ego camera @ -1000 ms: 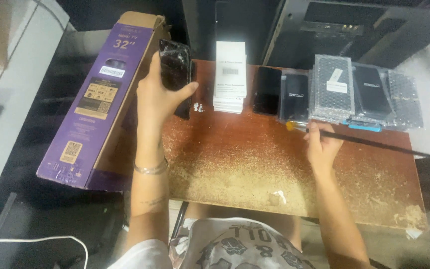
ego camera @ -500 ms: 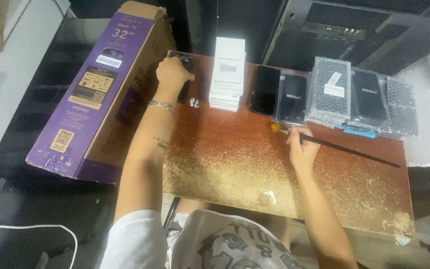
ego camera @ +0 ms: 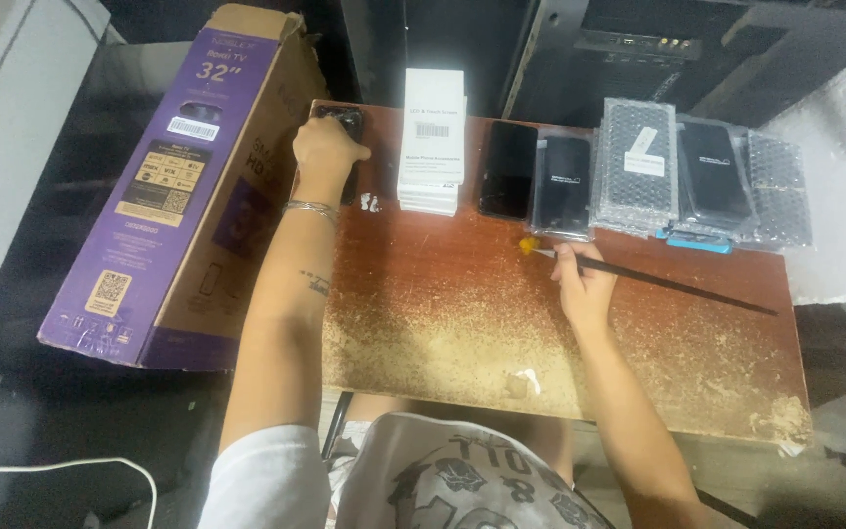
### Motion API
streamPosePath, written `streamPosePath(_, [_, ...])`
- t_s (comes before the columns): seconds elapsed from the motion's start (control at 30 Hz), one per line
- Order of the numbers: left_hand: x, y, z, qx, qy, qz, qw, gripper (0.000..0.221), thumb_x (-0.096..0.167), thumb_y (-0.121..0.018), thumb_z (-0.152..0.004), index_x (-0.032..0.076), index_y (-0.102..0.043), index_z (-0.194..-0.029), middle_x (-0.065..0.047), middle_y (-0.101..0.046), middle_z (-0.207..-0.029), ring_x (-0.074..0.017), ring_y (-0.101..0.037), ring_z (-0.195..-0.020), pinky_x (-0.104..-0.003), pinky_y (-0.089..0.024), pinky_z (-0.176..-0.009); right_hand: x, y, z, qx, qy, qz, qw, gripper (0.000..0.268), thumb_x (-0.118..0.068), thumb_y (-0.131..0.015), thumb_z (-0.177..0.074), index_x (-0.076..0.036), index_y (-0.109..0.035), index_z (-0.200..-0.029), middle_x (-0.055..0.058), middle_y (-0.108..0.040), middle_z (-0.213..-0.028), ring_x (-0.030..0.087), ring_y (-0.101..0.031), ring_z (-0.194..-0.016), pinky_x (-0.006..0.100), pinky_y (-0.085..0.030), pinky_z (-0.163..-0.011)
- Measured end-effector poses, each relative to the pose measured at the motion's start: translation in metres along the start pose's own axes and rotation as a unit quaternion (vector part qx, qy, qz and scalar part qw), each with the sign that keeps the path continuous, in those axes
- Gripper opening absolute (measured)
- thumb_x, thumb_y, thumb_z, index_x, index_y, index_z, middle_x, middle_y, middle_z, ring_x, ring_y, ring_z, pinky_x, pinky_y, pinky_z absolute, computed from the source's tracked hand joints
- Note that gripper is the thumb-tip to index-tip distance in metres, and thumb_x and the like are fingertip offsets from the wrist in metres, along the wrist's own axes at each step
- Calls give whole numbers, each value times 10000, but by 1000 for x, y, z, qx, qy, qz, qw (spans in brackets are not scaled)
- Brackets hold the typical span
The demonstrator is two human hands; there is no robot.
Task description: The person is using a soft-bristled brush to clean dust and debris from disassembled smartphone parts, including the screen and internal chassis.
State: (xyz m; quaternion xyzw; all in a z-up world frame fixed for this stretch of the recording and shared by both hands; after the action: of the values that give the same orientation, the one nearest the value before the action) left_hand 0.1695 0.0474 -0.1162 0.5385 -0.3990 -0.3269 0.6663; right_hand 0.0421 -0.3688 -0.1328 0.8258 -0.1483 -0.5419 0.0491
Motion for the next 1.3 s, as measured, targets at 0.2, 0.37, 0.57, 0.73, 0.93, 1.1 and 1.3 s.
streamPosePath(0.2, [-4, -12, -9, -12, 7, -23, 1000, 790, 443, -795, -576, -96, -569, -1107, -251, -634, -926, -424, -636, -817, -540, -538, -493, -3, 1, 0, -5, -7, -10, 1000, 129, -106, -579, -932, -73, -652, -831, 44, -531, -470, 120, -472, -445, 222, -387, -462])
streamPosePath(0.37, [0, 3, 11, -38, 26, -51, 998, 983, 533, -760, -605, -142, -423, -1235, -293, -602, -1015, -457, -623, -831, -590, -517, -495, 2, 1, 0, -6, -6, -1, 1000, 56, -107, -645, -892, -88, -661, -842, 42, -547, -476, 111, -503, -469, 231, -402, -466])
streamPosePath(0.57, [0, 30, 27, -12, 28, -47, 998, 1180, 605, -764, -622, -91, -188, -1381, -292, -526, -1184, -452, -535, -1083, -673, -450, -754, -4, 5, 0, 1, -13, 1, 1000, 87, -124, -656, -883, -106, -656, -798, 33, -542, -469, 99, -501, -466, 216, -392, -475])
streamPosePath(0.73, [75, 95, 117, 175, -103, -7, 979, 767, 352, -620, -874, 3, -182, -1399, -209, -376, -1378, -393, -308, -1285, -550, -259, -1024, -17, 7, 1, -45, -17, 25, 999, 198, -235, -540, -935, -108, -581, -788, -25, -522, -592, 112, -506, -605, 278, -405, -655])
streamPosePath(0.93, [187, 71, 222, 84, -376, 208, 899, 535, 107, -542, -851, -72, -354, -1319, -327, -541, -1087, -489, -551, -1022, -551, -481, -804, 2, 10, 0, 7, 16, 25, 1000, 170, -177, -607, -923, -94, -655, -782, 31, -563, -479, 131, -529, -468, 250, -395, -482])
streamPosePath(1.1, [227, -10, 185, -60, -261, 108, 957, 730, 189, -561, -859, -66, -148, -1404, -420, -263, -1343, -552, -248, -1278, -591, -249, -1019, 0, 7, 0, 10, 29, 10, 999, 148, -152, -624, -898, -96, -656, -764, 29, -550, -448, 128, -522, -448, 238, -397, -472])
streamPosePath(1.3, [235, -42, 141, -48, -149, 122, 980, 885, 278, -664, -811, -54, -110, -1415, -434, -256, -1324, -544, -336, -1222, -555, -355, -950, -14, 9, -3, -2, 33, 30, 999, 164, -154, -633, -880, -113, -661, -723, 31, -556, -429, 143, -535, -426, 252, -395, -444])
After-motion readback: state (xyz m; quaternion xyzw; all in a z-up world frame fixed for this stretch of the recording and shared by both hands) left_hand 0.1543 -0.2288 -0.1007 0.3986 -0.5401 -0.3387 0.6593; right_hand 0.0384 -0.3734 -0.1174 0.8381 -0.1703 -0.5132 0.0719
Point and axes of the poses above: each hand's wrist, its own z-axis away from the middle knuckle, its own y-axis out of the back of the hand, x = y × z, the point moved 6 cm from there along -z, towards the middle knuckle
